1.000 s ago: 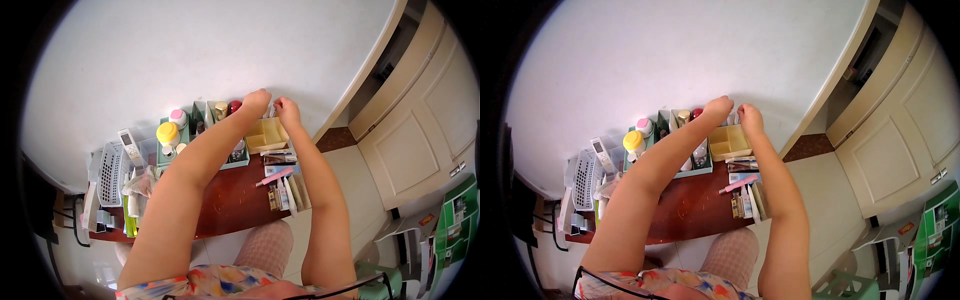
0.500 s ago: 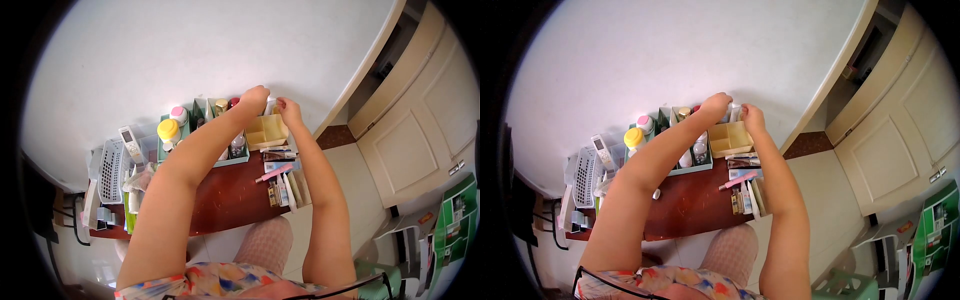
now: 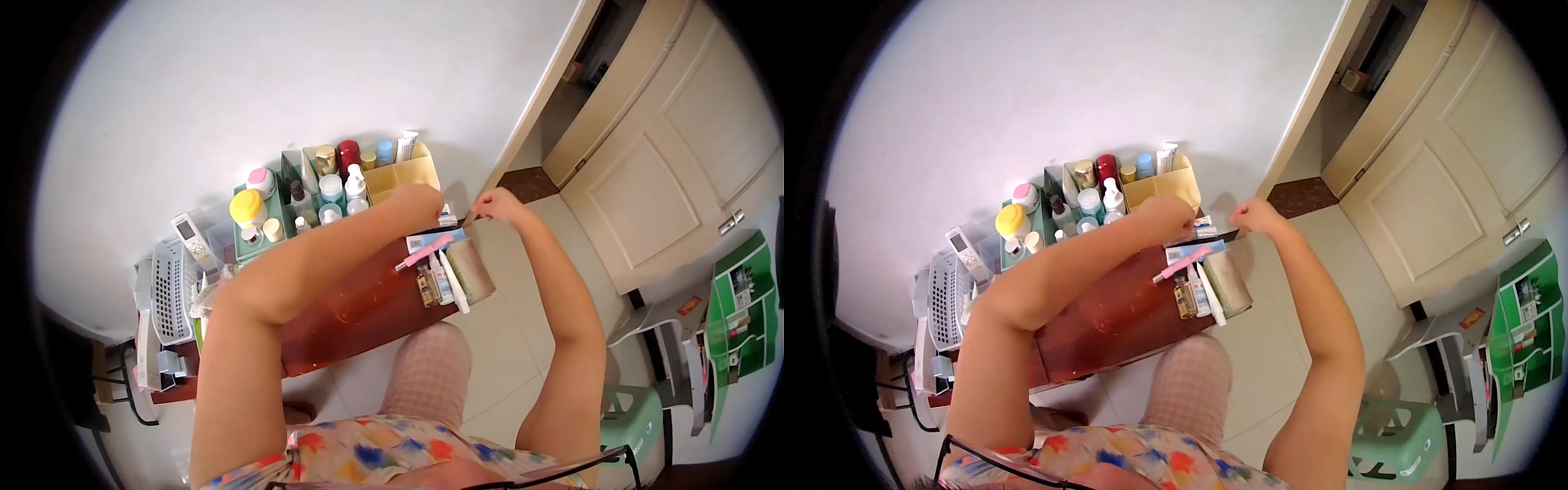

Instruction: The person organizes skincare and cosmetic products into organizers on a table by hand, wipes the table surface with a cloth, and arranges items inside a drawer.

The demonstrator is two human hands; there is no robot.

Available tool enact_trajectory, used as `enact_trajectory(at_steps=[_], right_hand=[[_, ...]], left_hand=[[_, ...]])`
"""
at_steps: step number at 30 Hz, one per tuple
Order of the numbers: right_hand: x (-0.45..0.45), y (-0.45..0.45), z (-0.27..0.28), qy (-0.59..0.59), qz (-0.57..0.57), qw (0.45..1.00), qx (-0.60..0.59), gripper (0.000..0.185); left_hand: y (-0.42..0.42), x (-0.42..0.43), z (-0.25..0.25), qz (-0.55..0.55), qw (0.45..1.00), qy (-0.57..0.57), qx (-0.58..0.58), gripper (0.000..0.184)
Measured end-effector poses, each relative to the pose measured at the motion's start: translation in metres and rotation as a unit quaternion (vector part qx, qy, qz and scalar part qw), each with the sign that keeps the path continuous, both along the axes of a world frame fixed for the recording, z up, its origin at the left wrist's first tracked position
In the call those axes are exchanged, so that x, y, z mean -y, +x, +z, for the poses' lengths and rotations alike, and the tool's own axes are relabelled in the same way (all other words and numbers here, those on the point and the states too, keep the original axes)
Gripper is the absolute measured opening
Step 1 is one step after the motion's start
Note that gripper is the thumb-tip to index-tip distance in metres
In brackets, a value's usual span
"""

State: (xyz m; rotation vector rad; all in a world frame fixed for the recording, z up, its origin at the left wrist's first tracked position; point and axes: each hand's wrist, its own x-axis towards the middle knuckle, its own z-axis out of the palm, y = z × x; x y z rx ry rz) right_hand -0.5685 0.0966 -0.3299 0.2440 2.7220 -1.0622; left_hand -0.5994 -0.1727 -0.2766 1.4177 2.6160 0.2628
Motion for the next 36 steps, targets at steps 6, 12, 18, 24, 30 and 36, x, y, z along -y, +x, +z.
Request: enact_trajectory(at_steps=[6,12,18,24,30,36], right_hand=[[-0.008,0.019,-0.042,-0.073,-0.01,0.997,0.034,0.009],[-0.005,0.002,-0.064,-0.099,-0.04,0.994,-0.015,0.013],[0.013,-0.035,-0.081,-0.047,-0.051,0.998,-0.012,0.031],[0.018,-0.063,-0.11,-0.149,-0.083,0.985,0.031,0.024],[0.018,-0.063,-0.101,-0.223,-0.118,0.968,0.009,0.015],[0.034,-0.047,-0.054,-0.216,-0.12,0.969,-0.016,0.014]], left_hand=[[-0.003,-0.025,-0.057,0.017,0.993,0.07,0.098,0.015],[-0.014,-0.029,-0.075,0.038,0.984,0.07,0.158,0.032],[0.004,-0.031,-0.084,0.066,0.986,0.078,0.129,0.034],[-0.001,-0.03,-0.091,0.067,0.989,0.069,0.11,0.027],[-0.001,-0.009,-0.072,0.048,0.99,0.078,0.105,0.02],[0.013,0.013,-0.027,0.058,0.978,0.078,0.185,0.014]])
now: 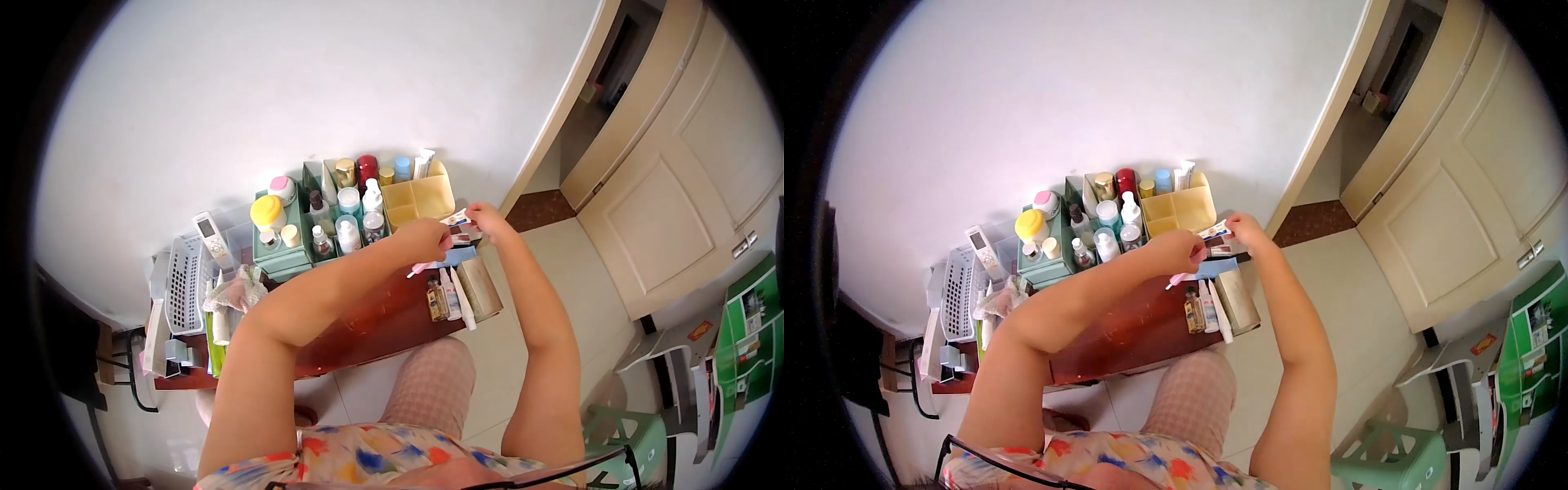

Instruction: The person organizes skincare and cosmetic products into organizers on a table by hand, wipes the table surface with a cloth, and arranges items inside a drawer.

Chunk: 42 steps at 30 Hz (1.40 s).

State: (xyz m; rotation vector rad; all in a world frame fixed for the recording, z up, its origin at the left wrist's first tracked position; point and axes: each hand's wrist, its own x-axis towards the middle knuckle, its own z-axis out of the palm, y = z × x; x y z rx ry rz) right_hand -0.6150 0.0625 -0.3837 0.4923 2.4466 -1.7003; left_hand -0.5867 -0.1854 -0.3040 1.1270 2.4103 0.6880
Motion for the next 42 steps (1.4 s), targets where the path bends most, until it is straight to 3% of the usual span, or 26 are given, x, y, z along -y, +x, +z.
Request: enact_trajectory(at_steps=[5,13,14,17,21,29,32,35,38,42], right_hand=[[0.004,0.013,0.039,-0.038,-0.005,0.999,-0.029,0.017],[-0.001,0.008,0.079,-0.039,-0.116,0.963,-0.24,0.016],[-0.001,0.006,0.081,-0.03,-0.125,0.958,-0.255,0.015],[-0.003,-0.005,0.075,-0.01,-0.123,0.938,-0.324,0.013],[0.016,-0.013,0.075,0.003,-0.147,0.912,-0.382,0.013],[0.046,-0.036,0.079,0.178,-0.082,0.896,-0.399,0.011],[0.059,-0.046,0.083,0.224,-0.069,0.897,-0.376,0.011],[0.067,-0.061,0.079,0.319,-0.065,0.865,-0.381,0.01],[0.067,-0.077,0.063,0.337,-0.026,0.826,-0.452,0.01],[0.068,-0.08,0.047,0.348,-0.004,0.853,-0.388,0.01]], left_hand=[[-0.009,0.006,0.025,0.02,0.985,0.171,0.01,0.021],[-0.066,0.008,0.071,0.153,0.917,0.367,0.007,0.029],[-0.073,0.009,0.072,0.171,0.909,0.378,-0.041,0.03],[-0.103,0.004,0.055,0.178,0.896,0.386,-0.129,0.029],[-0.118,-0.001,0.038,0.177,0.904,0.377,-0.094,0.026],[-0.14,-0.016,0.018,0.167,0.918,0.312,-0.179,0.028],[-0.147,-0.025,0.008,0.169,0.92,0.314,-0.162,0.024],[-0.144,-0.029,0.011,0.187,0.929,0.256,-0.19,0.024],[-0.146,-0.034,0.003,0.202,0.933,0.193,-0.226,0.023],[-0.143,-0.036,-0.003,0.184,0.914,0.164,-0.322,0.017]])
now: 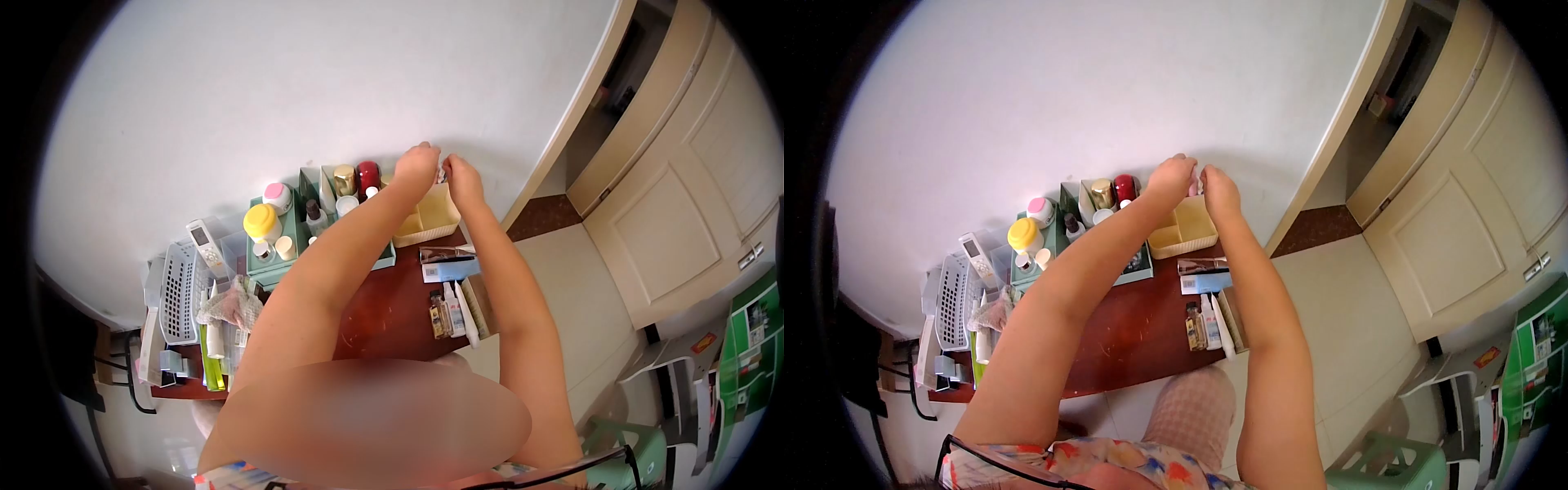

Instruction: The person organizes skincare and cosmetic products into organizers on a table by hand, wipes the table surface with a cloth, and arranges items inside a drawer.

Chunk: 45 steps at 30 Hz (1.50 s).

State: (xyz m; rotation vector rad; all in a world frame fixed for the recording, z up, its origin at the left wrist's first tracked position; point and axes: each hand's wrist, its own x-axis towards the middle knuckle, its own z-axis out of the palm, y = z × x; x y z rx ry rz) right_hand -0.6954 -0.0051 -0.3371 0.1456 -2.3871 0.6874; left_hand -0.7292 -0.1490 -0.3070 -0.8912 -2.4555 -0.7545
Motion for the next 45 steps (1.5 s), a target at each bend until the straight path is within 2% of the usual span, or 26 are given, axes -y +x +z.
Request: enact_trajectory(at_steps=[2,5,8,11,14,17,20,23,26,29,32,38,40,45], right_hand=[[-0.004,-0.003,-0.012,0.0,0.0,1.0,0.023,0.011],[-0.008,-0.001,-0.016,-0.003,0.0,1.0,0.019,0.015],[-0.01,0.008,-0.014,0.004,0.0,1.0,-0.025,0.016],[-0.016,0.027,0.004,-0.015,0.007,1.0,-0.02,0.014],[-0.032,0.054,0.022,-0.036,-0.009,0.996,0.082,0.014],[-0.066,0.072,0.007,-0.101,0.005,0.975,0.196,0.019],[-0.095,0.098,-0.008,-0.275,0.073,0.891,0.354,0.023],[-0.104,0.127,-0.025,-0.282,0.063,0.854,0.433,0.019],[-0.107,0.149,-0.041,-0.277,0.065,0.843,0.456,0.017],[-0.107,0.157,-0.057,-0.244,0.038,0.841,0.482,0.019],[-0.106,0.155,-0.067,-0.283,0.023,0.824,0.489,0.021],[-0.105,0.15,-0.077,-0.361,0.06,0.76,0.537,0.019],[-0.107,0.149,-0.081,-0.379,0.064,0.749,0.54,0.017],[-0.109,0.146,-0.08,-0.389,0.069,0.75,0.531,0.012]], left_hand=[[-0.001,0.003,-0.004,0.015,0.997,-0.067,-0.026,0.014],[-0.003,0.007,-0.011,0.008,0.994,-0.073,-0.075,0.009],[-0.002,0.002,-0.008,0.061,0.992,-0.098,-0.059,0.009],[0.016,0.007,0.012,0.053,0.989,-0.072,-0.115,0.008],[0.04,0.01,0.039,-0.008,0.996,-0.087,-0.036,0.012],[0.068,0.007,0.038,-0.059,0.983,-0.174,0.003,0.015],[0.099,0.0,0.032,-0.087,0.951,-0.287,0.075,0.016],[0.109,-0.005,-0.009,-0.121,0.956,-0.259,0.062,0.016],[0.112,-0.018,-0.038,-0.109,0.962,-0.219,0.122,0.016],[0.11,-0.026,-0.063,-0.106,0.971,-0.175,0.125,0.019],[0.118,-0.034,-0.058,-0.079,0.956,-0.223,0.172,0.023],[0.118,-0.044,-0.075,-0.077,0.965,-0.191,0.163,0.035],[0.115,-0.046,-0.082,-0.089,0.959,-0.185,0.194,0.034],[0.111,-0.047,-0.085,-0.113,0.963,-0.168,0.177,0.032]])
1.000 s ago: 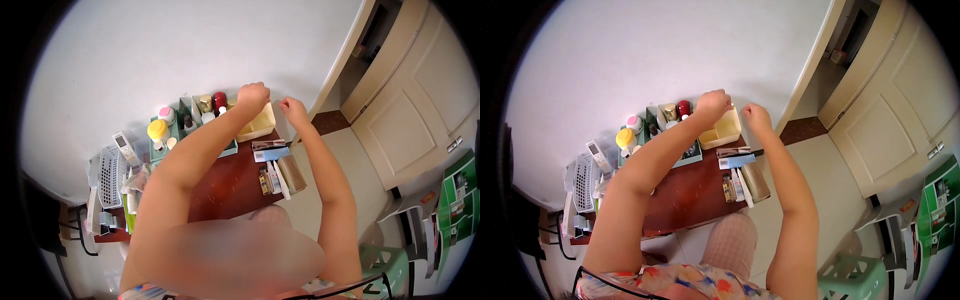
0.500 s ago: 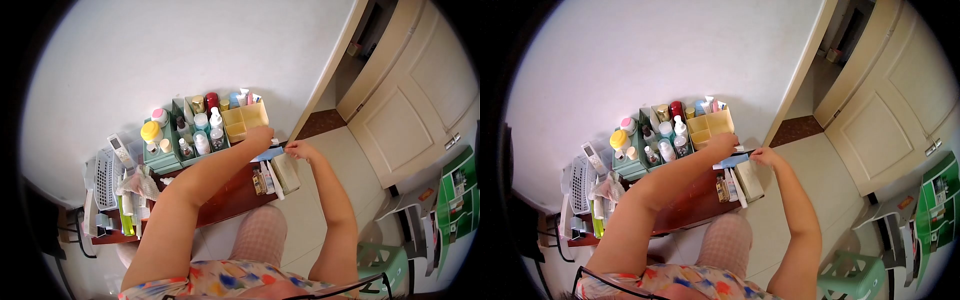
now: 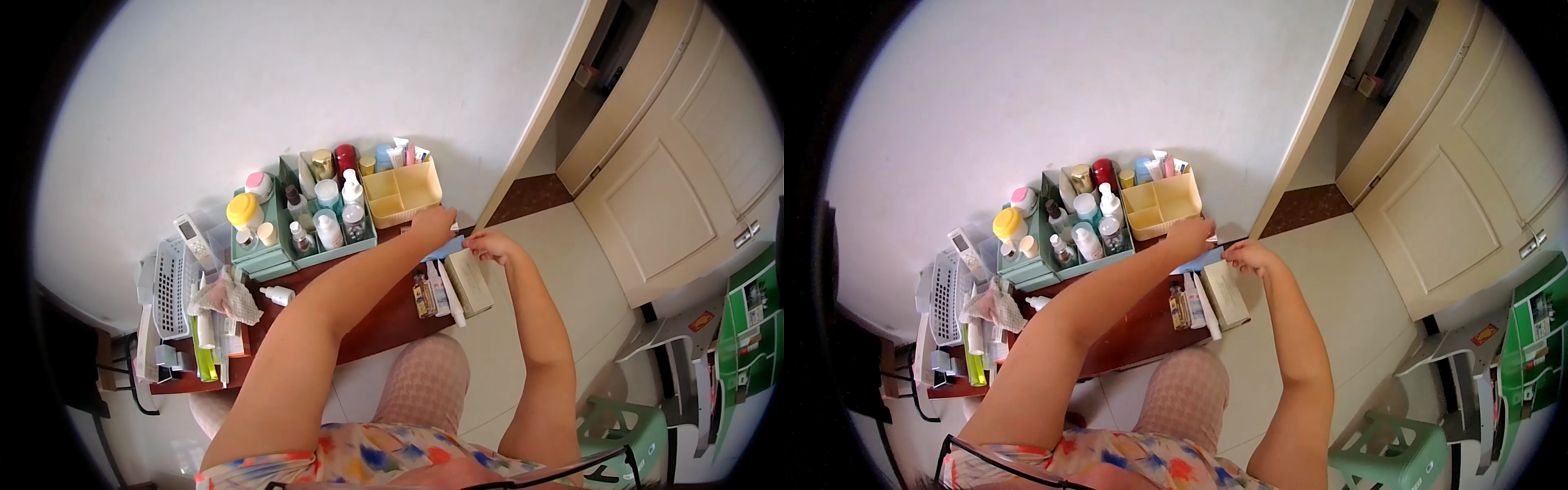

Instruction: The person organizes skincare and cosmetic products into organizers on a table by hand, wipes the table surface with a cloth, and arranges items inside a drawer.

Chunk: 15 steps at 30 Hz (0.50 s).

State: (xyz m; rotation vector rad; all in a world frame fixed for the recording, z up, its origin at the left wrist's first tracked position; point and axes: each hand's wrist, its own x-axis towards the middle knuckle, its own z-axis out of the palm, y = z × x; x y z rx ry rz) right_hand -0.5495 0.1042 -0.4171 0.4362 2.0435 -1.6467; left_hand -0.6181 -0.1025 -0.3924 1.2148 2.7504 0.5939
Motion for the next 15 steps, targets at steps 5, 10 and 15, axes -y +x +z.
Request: enact_trajectory(at_steps=[5,10,15], right_hand=[[0.01,-0.005,0.025,0.053,-0.067,0.995,-0.056,0.008],[0.042,-0.007,0.072,0.175,-0.055,0.973,-0.141,0.011],[0.086,-0.001,0.112,0.309,-0.008,0.924,-0.226,0.014]], left_hand=[[0.004,0.016,0.035,0.018,0.999,0.03,-0.029,0.03],[0.017,0.057,0.072,-0.008,0.994,0.026,-0.104,0.027],[0.018,0.091,0.094,0.005,0.997,0.019,-0.072,0.028]])
